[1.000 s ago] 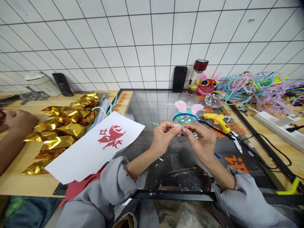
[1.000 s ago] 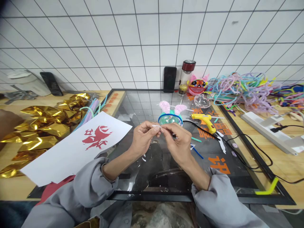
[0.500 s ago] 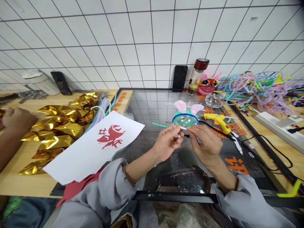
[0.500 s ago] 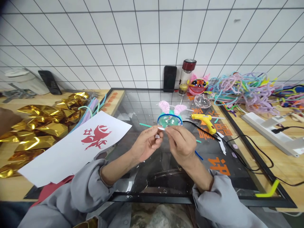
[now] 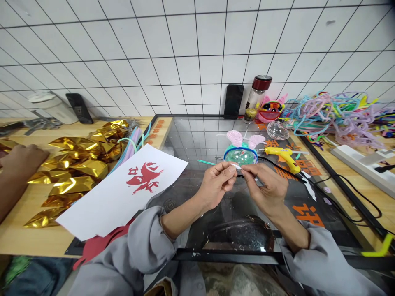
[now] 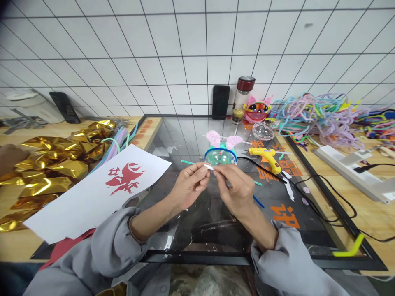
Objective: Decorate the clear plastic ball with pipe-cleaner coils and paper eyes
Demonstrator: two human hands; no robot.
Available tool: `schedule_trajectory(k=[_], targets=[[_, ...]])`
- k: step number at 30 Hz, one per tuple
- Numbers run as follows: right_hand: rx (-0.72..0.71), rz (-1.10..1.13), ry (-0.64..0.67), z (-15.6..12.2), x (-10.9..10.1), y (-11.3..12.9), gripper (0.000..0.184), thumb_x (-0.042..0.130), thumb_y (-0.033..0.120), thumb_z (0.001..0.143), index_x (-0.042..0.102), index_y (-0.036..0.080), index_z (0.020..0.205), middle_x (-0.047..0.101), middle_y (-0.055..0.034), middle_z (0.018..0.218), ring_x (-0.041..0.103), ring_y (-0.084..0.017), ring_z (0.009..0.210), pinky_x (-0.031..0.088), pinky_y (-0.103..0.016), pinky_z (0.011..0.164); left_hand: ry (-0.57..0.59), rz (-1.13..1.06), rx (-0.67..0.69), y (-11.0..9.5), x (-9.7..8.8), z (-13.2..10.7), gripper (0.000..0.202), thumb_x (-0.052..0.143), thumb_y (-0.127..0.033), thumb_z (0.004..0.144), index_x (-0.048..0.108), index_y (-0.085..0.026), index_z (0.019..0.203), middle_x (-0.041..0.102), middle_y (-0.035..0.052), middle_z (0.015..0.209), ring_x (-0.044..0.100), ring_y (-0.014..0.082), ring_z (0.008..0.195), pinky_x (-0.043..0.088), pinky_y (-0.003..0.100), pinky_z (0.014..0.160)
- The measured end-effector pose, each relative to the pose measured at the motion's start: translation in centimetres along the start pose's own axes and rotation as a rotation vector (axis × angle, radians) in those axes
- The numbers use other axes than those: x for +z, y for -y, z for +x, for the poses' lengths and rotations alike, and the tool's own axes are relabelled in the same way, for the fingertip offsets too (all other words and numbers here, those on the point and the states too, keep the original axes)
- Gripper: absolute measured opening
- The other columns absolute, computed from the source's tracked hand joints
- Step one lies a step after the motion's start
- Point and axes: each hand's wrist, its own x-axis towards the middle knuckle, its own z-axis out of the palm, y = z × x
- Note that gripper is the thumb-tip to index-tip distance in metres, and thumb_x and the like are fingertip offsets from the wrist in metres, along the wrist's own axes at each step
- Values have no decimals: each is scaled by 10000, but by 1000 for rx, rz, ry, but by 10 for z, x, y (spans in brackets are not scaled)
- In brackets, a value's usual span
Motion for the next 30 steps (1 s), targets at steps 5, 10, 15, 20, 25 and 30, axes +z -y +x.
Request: schedule_trajectory(k=[5, 10, 15, 20, 25, 30], targets=[[68, 63, 6, 0, 0, 1, 132, 591, 147, 844, 669, 248, 879, 711, -11, 749, 643, -151, 640, 528, -288, 607, 2, -1, 11, 0, -1, 0, 302, 797, -335, 649, 655, -129, 818, 531, -16, 665, 418, 19, 505, 245, 144, 403], [138, 139, 36, -1, -1, 1, 114, 607, 168, 831, 679, 241, 880, 704, -8, 761, 634, -147, 656, 516, -282, 611, -17, 21, 11, -2, 2, -1, 274, 776, -316, 647, 647, -127, 798, 539, -12, 657, 431, 31, 503, 253, 150, 398], [175, 230, 131, 0, -1, 4, 85, 604, 192, 829, 672, 219, 873, 669, -4, 725, 584, -129, 605, 484, -269, 577, -52, 158, 109, -1, 0, -2, 210, 713, -314, 680, 604, -142, 733, 468, -43, 563, 350, 28, 438, 211, 168, 390], [205, 292, 189, 1, -3, 7, 89, 575, 192, 843, 657, 184, 810, 642, -12, 713, 569, -123, 624, 459, -264, 604, -63, 419, 242, 4, -9, -2, 208, 654, -347, 756, 589, -150, 739, 456, -53, 557, 294, 29, 449, 232, 186, 433], [503, 535, 243, 0, -4, 2, 272, 539, 310, 888, 604, 180, 659, 566, 16, 565, 512, -102, 519, 421, -238, 514, -40, 487, 280, 8, -12, -2, 251, 638, -377, 795, 576, -150, 710, 396, -67, 513, 291, 36, 456, 235, 197, 458], [727, 841, 241, -2, 0, -3, 286, 598, 386, 854, 597, 181, 654, 527, 41, 499, 469, -83, 443, 396, -213, 436, 44, 381, 239, 6, -10, -3, 254, 649, -391, 800, 591, -150, 745, 347, -77, 497, 277, 34, 444, 220, 195, 445]])
